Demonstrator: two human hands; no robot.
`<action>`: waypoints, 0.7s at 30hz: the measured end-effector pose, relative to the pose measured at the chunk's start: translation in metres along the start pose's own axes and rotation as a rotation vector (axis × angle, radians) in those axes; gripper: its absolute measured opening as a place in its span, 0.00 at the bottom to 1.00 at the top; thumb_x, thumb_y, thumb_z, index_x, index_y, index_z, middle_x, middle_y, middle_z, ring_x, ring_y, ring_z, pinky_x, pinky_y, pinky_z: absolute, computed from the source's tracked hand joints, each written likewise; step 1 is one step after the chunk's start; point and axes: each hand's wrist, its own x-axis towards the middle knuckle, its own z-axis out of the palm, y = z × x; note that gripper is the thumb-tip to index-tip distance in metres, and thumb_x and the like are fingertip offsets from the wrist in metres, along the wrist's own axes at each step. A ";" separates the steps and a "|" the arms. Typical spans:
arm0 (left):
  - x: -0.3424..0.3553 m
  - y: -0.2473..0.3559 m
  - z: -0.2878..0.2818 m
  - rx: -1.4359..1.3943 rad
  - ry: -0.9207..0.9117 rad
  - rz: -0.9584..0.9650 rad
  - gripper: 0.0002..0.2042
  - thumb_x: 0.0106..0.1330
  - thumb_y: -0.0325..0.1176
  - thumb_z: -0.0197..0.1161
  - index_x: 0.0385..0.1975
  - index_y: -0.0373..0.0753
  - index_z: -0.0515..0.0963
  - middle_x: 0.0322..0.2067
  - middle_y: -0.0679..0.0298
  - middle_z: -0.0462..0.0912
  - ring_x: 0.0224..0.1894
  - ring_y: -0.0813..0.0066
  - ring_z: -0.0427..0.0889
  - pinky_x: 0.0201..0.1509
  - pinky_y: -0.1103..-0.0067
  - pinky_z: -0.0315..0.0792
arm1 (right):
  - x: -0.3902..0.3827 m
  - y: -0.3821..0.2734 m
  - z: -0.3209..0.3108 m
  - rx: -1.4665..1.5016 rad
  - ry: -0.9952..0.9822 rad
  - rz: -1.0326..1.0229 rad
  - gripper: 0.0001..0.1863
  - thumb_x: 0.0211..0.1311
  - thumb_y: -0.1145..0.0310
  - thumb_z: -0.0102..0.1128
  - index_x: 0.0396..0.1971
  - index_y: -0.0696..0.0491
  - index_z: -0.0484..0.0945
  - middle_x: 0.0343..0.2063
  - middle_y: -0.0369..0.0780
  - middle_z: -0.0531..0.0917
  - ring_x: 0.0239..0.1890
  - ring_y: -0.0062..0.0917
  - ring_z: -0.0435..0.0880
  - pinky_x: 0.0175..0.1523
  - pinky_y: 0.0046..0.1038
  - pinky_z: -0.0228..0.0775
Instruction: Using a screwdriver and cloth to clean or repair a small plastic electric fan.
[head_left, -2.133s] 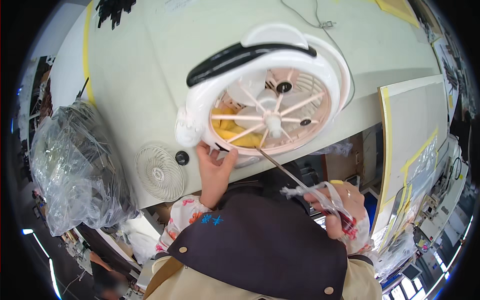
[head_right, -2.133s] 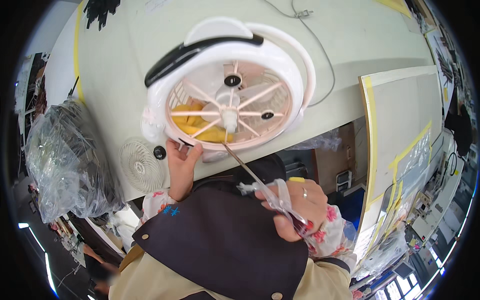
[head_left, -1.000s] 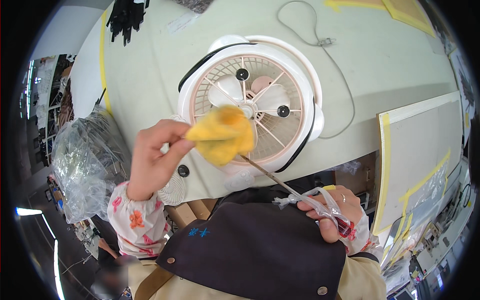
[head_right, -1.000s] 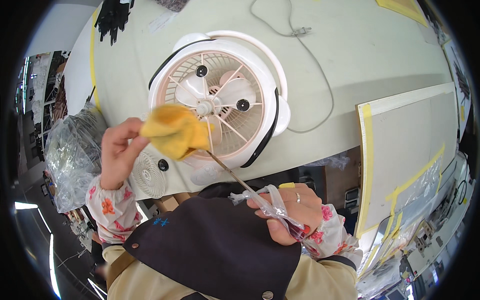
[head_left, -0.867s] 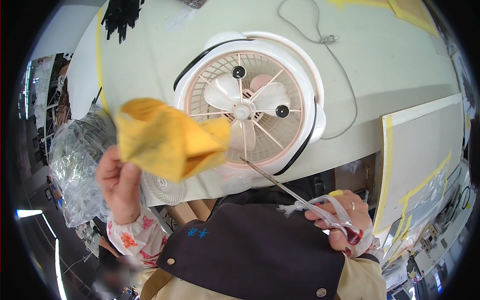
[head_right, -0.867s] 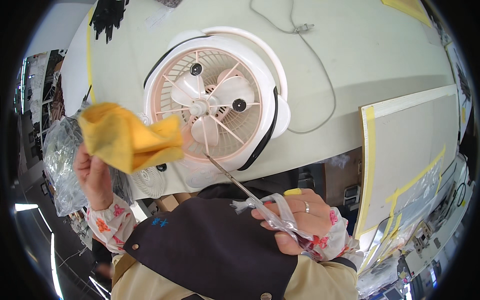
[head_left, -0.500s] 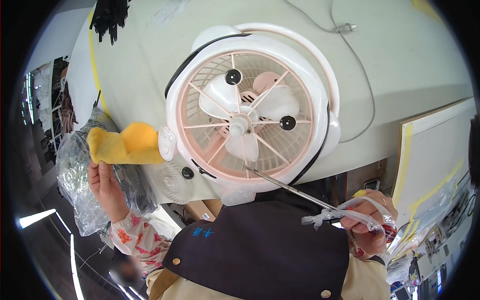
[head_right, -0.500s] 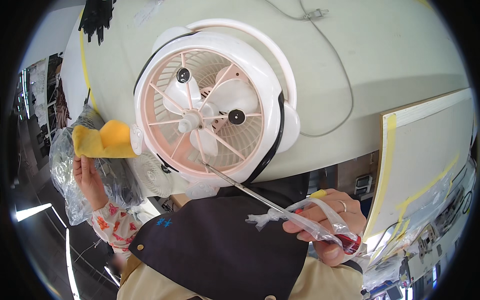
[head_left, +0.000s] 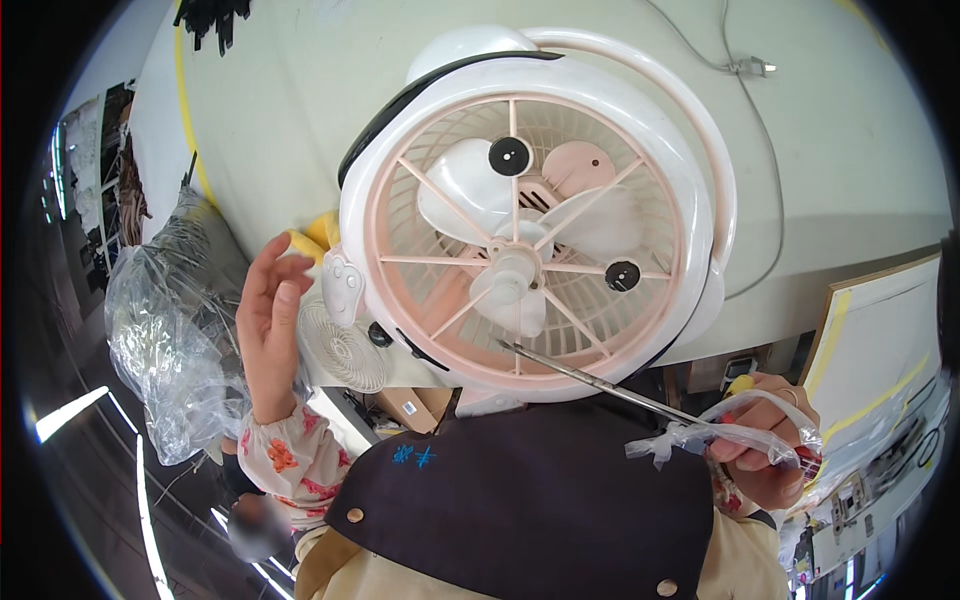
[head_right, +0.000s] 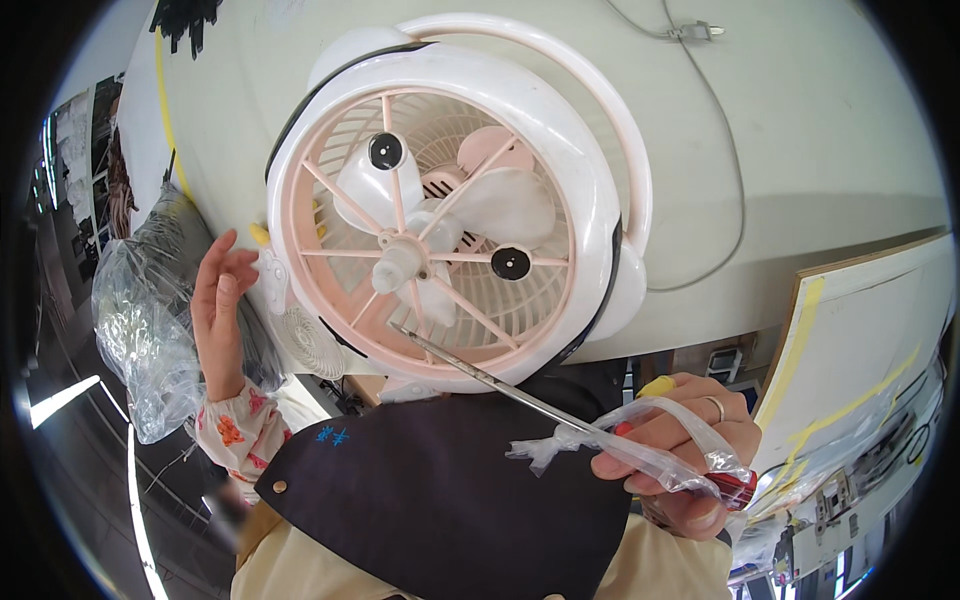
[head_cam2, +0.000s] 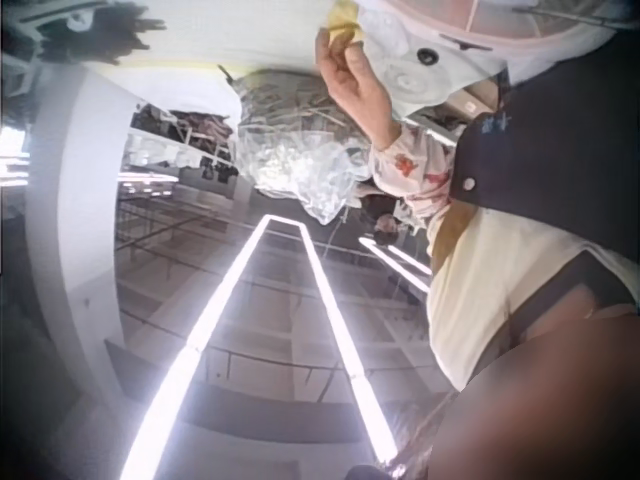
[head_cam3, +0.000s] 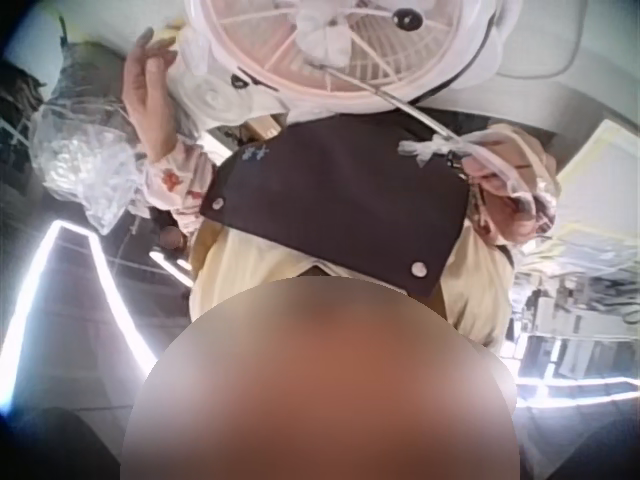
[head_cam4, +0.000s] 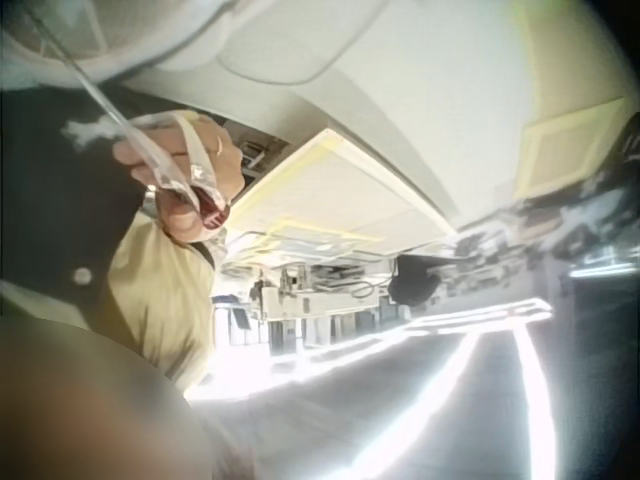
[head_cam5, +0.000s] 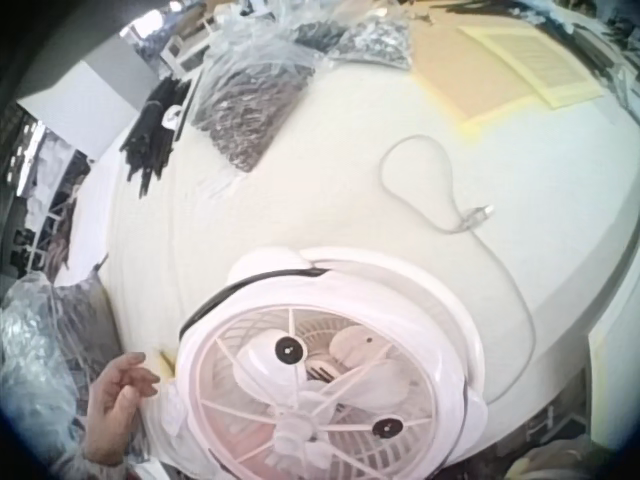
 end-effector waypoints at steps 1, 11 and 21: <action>0.004 0.005 0.008 -0.074 -0.077 0.032 0.21 0.60 0.35 0.52 0.51 0.31 0.61 0.36 0.62 0.72 0.38 0.79 0.70 0.42 0.84 0.64 | 0.001 0.000 0.001 0.003 -0.002 0.037 0.23 0.53 0.50 0.48 0.08 0.50 0.73 0.16 0.37 0.80 0.14 0.17 0.77 0.16 0.15 0.65; 0.020 0.025 0.053 -0.259 -0.271 -0.160 0.27 0.47 0.32 0.64 0.48 0.30 0.63 0.37 0.61 0.73 0.38 0.78 0.71 0.43 0.83 0.65 | 0.001 0.003 -0.006 0.059 -0.067 0.061 0.23 0.53 0.51 0.48 0.08 0.50 0.73 0.16 0.38 0.80 0.14 0.18 0.77 0.15 0.15 0.64; 0.012 0.030 0.052 -0.284 -0.234 -0.112 0.25 0.47 0.29 0.64 0.46 0.29 0.64 0.36 0.62 0.73 0.38 0.79 0.72 0.42 0.83 0.65 | -0.005 0.000 -0.014 0.036 0.066 -0.074 0.22 0.55 0.52 0.41 0.08 0.48 0.68 0.12 0.37 0.78 0.12 0.17 0.71 0.15 0.17 0.59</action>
